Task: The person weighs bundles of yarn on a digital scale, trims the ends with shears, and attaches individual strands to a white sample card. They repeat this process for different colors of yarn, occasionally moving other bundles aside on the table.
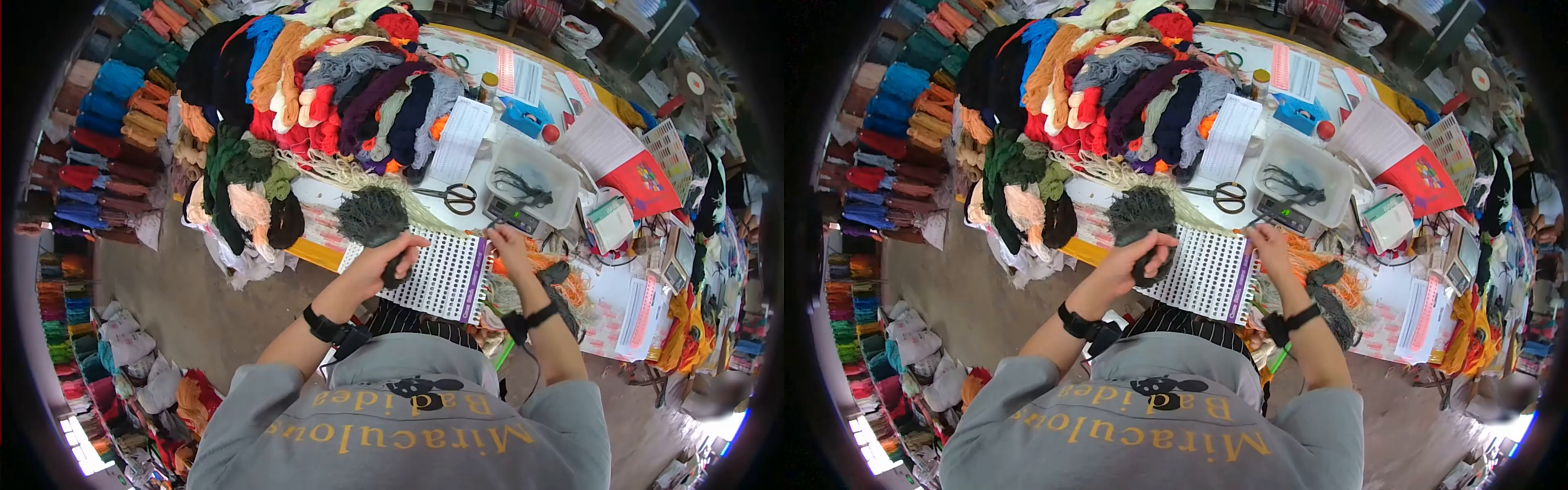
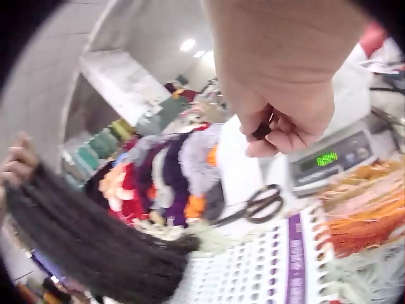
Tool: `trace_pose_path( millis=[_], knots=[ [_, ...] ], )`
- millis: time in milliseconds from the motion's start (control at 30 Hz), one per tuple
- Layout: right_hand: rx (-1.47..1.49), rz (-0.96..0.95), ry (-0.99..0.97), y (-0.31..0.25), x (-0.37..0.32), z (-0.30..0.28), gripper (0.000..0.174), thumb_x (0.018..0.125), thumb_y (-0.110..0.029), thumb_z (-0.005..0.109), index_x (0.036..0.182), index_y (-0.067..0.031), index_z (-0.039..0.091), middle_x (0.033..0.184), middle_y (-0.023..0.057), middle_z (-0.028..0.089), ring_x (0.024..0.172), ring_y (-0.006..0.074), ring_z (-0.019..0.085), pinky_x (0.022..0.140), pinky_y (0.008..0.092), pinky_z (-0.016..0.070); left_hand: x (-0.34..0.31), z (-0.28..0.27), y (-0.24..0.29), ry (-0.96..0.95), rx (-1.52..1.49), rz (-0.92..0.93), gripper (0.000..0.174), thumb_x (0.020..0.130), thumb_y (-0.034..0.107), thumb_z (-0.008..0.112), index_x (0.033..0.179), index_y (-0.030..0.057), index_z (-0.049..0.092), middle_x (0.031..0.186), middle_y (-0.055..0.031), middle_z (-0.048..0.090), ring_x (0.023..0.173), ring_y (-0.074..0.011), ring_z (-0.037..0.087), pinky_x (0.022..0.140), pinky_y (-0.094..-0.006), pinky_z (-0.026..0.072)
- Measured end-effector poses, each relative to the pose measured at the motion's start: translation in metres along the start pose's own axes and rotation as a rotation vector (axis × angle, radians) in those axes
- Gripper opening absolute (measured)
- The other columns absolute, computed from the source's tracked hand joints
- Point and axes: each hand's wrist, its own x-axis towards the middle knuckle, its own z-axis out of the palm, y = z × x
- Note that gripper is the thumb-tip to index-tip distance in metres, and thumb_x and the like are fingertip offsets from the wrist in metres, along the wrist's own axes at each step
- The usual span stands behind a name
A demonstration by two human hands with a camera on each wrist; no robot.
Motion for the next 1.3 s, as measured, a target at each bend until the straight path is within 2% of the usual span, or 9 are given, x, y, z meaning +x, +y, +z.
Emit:
trace_pose_path(
  millis=[67,100,167,200,233,333,667,900,1300],
  knots=[
    [0.227,-0.025,-0.194,-0.056,-0.037,0.027,0.019,0.09,-0.017,0.051,0.087,-0.0008,0.058,0.071,0.0043,0.061,0.057,0.0071,0.055,0.05,0.0186,0.0388,0.007,0.012,-0.003,0.019,0.073,-0.074,0.037,0.096,0.028,0.042,0.112,-0.002,0.056,0.073,0.0017,0.05,0.056,-0.0038,0.042,0.051,-0.0176,0.0353],
    [0.223,-0.026,-0.2,-0.077,-0.053,0.038,0.019,0.09,-0.017,0.051,0.087,-0.0008,0.058,0.071,0.0043,0.061,0.057,0.0071,0.055,0.05,0.0186,0.0388,0.012,0.011,-0.01,-0.022,0.115,-0.083,0.039,0.095,0.029,0.043,0.115,-0.0019,0.055,0.076,0.0013,0.052,0.056,-0.004,0.043,0.051,-0.0175,0.0358],
    [0.266,-0.016,-0.301,-0.107,-0.077,0.054,0.019,0.091,-0.018,0.049,0.09,-0.001,0.057,0.074,0.0033,0.061,0.059,0.0081,0.057,0.052,0.0191,0.0396,0.016,0.018,-0.012,-0.035,0.172,-0.094,0.037,0.095,0.032,0.044,0.107,0.0,0.059,0.078,0.0007,0.054,0.057,-0.0045,0.045,0.051,-0.0179,0.0361],
    [0.262,-0.019,-0.302,-0.113,-0.082,0.059,0.019,0.091,-0.018,0.049,0.09,-0.001,0.057,0.074,0.0033,0.061,0.059,0.0081,0.057,0.052,0.0191,0.0396,0.016,0.023,-0.01,-0.083,0.116,-0.072,0.028,0.092,0.03,0.051,0.095,0.0027,0.06,0.077,0.0001,0.056,0.057,-0.0053,0.046,0.051,-0.0187,0.0365],
    [0.24,-0.025,-0.306,-0.117,-0.086,0.064,0.02,0.092,-0.018,0.049,0.089,-0.0004,0.057,0.076,0.0045,0.062,0.059,0.0092,0.058,0.052,0.0197,0.0403,0.015,0.026,-0.009,-0.085,0.115,-0.069,0.028,0.092,0.03,0.051,0.095,0.0027,0.06,0.077,0.0001,0.056,0.057,-0.0053,0.046,0.051,-0.0187,0.0365],
    [0.216,-0.038,-0.309,-0.118,-0.09,0.07,0.021,0.092,-0.018,0.048,0.089,0.0004,0.056,0.079,0.0067,0.062,0.06,0.0115,0.06,0.053,0.0205,0.0417,0.012,0.034,-0.007,0.121,0.197,0.057,0.018,0.083,0.02,0.065,0.088,0.004,0.058,0.069,0.0013,0.054,0.057,-0.0059,0.047,0.052,-0.0194,0.0366],
    [0.313,-0.017,-0.306,-0.115,-0.089,0.072,0.019,0.093,-0.016,0.046,0.094,0.0008,0.053,0.078,0.007,0.061,0.06,0.0133,0.061,0.053,0.0205,0.0428,0.007,0.024,-0.007,0.119,0.154,0.13,0.017,0.084,0.021,0.064,0.082,0.004,0.061,0.063,0.002,0.051,0.054,-0.0065,0.043,0.05,-0.0197,0.0332],
    [0.224,0.001,-0.351,-0.116,-0.09,0.071,0.017,0.093,-0.017,0.047,0.093,-0.0005,0.053,0.073,0.0052,0.06,0.058,0.0118,0.06,0.052,0.0204,0.0423,0.009,0.03,-0.011,0.147,0.164,0.108,0.019,0.083,0.022,0.064,0.083,0.0027,0.061,0.063,0.0018,0.051,0.056,-0.0072,0.044,0.052,-0.0198,0.0352],
    [0.282,-0.009,-0.325,-0.117,-0.093,0.06,0.017,0.094,-0.017,0.047,0.095,-0.0005,0.051,0.075,0.0051,0.06,0.06,0.0129,0.061,0.054,0.0205,0.043,0.015,0.035,-0.017,0.124,0.153,0.106,0.017,0.085,0.02,0.062,0.083,0.003,0.06,0.065,0.0012,0.052,0.058,-0.007,0.046,0.054,-0.0202,0.0375]
  ],
)
